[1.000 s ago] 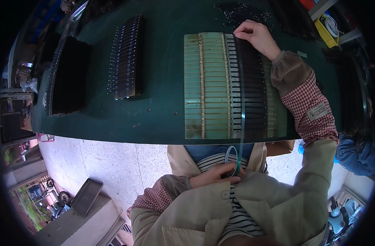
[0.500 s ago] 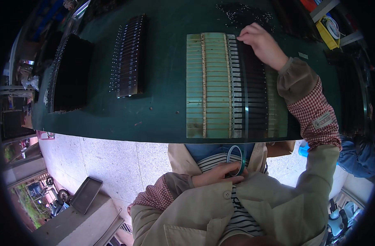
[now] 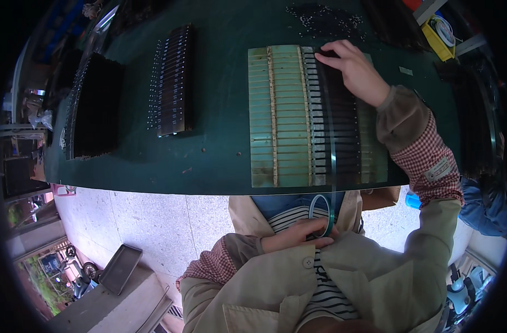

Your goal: Manually assembling small electronic components onto a production board.

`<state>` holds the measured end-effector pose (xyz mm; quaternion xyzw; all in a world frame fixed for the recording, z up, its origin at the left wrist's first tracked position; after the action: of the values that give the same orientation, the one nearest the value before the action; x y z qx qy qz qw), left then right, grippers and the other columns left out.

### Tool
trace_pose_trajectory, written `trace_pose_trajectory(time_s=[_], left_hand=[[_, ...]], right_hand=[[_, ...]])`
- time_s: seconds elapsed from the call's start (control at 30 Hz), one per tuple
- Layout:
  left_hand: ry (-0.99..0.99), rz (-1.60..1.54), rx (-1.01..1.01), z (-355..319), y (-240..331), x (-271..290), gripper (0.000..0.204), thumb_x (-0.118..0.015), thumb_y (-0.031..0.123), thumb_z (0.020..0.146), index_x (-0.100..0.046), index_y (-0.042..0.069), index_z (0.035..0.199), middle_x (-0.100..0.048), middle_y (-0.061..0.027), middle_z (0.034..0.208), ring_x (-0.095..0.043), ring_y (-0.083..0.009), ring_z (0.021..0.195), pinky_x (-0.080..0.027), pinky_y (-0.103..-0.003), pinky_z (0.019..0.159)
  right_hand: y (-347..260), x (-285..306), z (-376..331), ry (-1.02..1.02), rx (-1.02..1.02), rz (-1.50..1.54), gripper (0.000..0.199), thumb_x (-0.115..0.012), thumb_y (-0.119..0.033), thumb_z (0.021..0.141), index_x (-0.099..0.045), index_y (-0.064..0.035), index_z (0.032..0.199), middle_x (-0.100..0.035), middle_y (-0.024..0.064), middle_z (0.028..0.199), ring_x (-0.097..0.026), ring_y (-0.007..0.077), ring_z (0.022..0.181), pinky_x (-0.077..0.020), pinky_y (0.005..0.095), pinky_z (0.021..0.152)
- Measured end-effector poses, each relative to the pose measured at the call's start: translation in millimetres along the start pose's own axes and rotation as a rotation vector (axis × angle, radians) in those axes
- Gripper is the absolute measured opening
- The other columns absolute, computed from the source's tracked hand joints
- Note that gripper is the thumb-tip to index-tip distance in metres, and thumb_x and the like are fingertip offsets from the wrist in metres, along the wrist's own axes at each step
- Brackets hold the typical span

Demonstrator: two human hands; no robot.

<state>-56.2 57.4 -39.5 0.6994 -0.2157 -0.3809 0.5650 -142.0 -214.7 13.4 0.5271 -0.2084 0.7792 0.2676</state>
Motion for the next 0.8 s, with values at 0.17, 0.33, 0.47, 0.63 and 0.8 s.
trace_pose_trajectory(time_s=[0.17,0.33,0.47,0.63,0.8], left_hand=[[-0.002,-0.020,0.076,-1,-2,1,0.025,-0.057,0.014,0.089,-0.053,0.001,0.110,-0.057,-0.0097,0.104,-0.057,-0.0187,0.096,-0.046,-0.030,0.082],[-0.007,-0.009,0.050,-1,-3,-1,0.025,-0.058,0.014,0.089,-0.053,0.001,0.109,-0.058,-0.0100,0.105,-0.057,-0.0189,0.096,-0.046,-0.030,0.083],[-0.006,0.004,0.061,1,-3,2,0.025,-0.058,0.014,0.088,-0.054,0.001,0.109,-0.059,-0.0099,0.104,-0.058,-0.0193,0.097,-0.046,-0.030,0.083],[0.026,0.031,0.008,-1,0,1,0.025,-0.059,0.013,0.088,-0.055,0.001,0.109,-0.060,-0.0098,0.101,-0.059,-0.0198,0.095,-0.046,-0.030,0.082],[0.025,0.036,0.004,3,1,3,0.026,-0.060,0.013,0.087,-0.055,0.001,0.109,-0.060,-0.0098,0.100,-0.059,-0.0201,0.094,-0.047,-0.031,0.081]], right_hand=[[-19,-1,-2,-0.023,0.034,-0.022,0.041,-0.053,0.009,0.069,-0.061,-0.0011,0.108,-0.052,0.0067,0.112,-0.046,0.0230,0.107,-0.0387,0.0328,0.092],[-16,6,-8,0.007,0.019,0.066,0.041,-0.055,0.007,0.067,-0.061,0.0014,0.107,-0.052,0.0067,0.109,-0.046,0.0234,0.107,-0.0370,0.0335,0.094],[-27,7,-9,-0.031,0.109,-0.033,0.042,-0.055,0.007,0.067,-0.061,0.0010,0.108,-0.052,0.0076,0.109,-0.045,0.0239,0.107,-0.0367,0.0344,0.094],[-34,12,-15,-0.012,0.091,-0.041,0.043,-0.054,0.008,0.065,-0.060,0.0018,0.107,-0.053,0.0091,0.109,-0.045,0.0250,0.109,-0.0370,0.0345,0.094],[-42,9,-21,-0.029,0.079,-0.042,0.048,-0.051,0.012,0.063,-0.059,0.0020,0.110,-0.053,0.0113,0.113,-0.045,0.0272,0.112,-0.0372,0.0354,0.095]])
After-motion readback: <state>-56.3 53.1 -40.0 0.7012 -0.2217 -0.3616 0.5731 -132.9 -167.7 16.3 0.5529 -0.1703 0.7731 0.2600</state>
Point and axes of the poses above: each hand's wrist, its own z-axis towards the middle knuckle, its own x-axis out of the back of the hand, y = z × x, the point moved 7 cm from there along z, towards the middle knuckle
